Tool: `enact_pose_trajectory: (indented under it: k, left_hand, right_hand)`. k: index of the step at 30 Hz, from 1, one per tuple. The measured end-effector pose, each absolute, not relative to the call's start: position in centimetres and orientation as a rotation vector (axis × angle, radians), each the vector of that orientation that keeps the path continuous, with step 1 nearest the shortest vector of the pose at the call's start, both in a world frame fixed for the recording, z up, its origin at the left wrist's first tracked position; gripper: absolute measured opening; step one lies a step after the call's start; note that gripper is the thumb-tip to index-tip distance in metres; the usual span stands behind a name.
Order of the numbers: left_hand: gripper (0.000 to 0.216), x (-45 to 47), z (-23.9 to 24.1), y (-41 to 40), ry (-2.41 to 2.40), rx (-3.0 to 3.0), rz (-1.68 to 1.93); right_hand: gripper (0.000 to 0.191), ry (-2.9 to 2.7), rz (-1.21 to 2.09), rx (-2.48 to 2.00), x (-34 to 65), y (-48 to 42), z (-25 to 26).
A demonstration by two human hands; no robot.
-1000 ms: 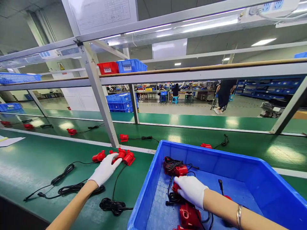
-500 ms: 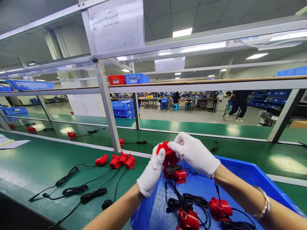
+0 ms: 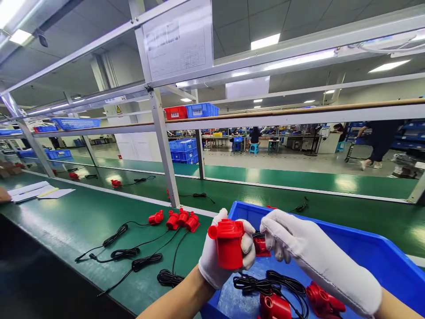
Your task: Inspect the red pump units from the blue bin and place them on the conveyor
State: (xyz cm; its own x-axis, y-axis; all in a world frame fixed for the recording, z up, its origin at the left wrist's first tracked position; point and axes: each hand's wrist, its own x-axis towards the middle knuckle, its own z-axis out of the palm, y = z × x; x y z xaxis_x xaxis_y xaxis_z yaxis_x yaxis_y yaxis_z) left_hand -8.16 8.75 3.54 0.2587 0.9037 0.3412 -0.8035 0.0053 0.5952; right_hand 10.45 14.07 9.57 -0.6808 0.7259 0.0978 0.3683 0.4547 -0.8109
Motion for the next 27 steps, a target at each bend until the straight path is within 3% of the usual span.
enact_pose_trajectory:
  k: [6,10,12,17,20,23,27]
  left_hand:
    - [0.061,-8.4,3.5,7.0,0.705,1.099,1.819]
    - [0.053,-10.0,1.7,6.3,1.087,1.777,1.978]
    - [0.061,-10.8,0.9,6.5,1.079,2.149,2.055]
    - [0.111,-11.1,0.0,6.9,1.381,2.544,2.082]
    - [0.099,-11.1,-1.5,7.4,1.736,2.381,1.776]
    - [0.079,-11.6,-3.6,8.4,1.878,2.399,1.124]
    - [0.058,-12.0,-4.3,9.2,1.772,2.474,0.399]
  right_hand:
    - [0.064,-2.353,1.238,-0.826,9.7,11.7,8.9]
    - [0.059,-2.545,0.987,-0.856,8.6,10.7,8.0]
    - [0.055,-2.593,0.869,-0.818,8.5,10.5,7.5]
    - [0.04,-2.632,0.867,-0.558,10.1,11.9,7.2]
    - [0.044,-2.491,0.724,-0.702,12.8,15.3,8.3]
    - [0.054,-2.246,0.529,-0.948,17.2,20.4,10.8]
    - [0.042,-1.968,0.229,-1.32,25.1,28.2,16.0]
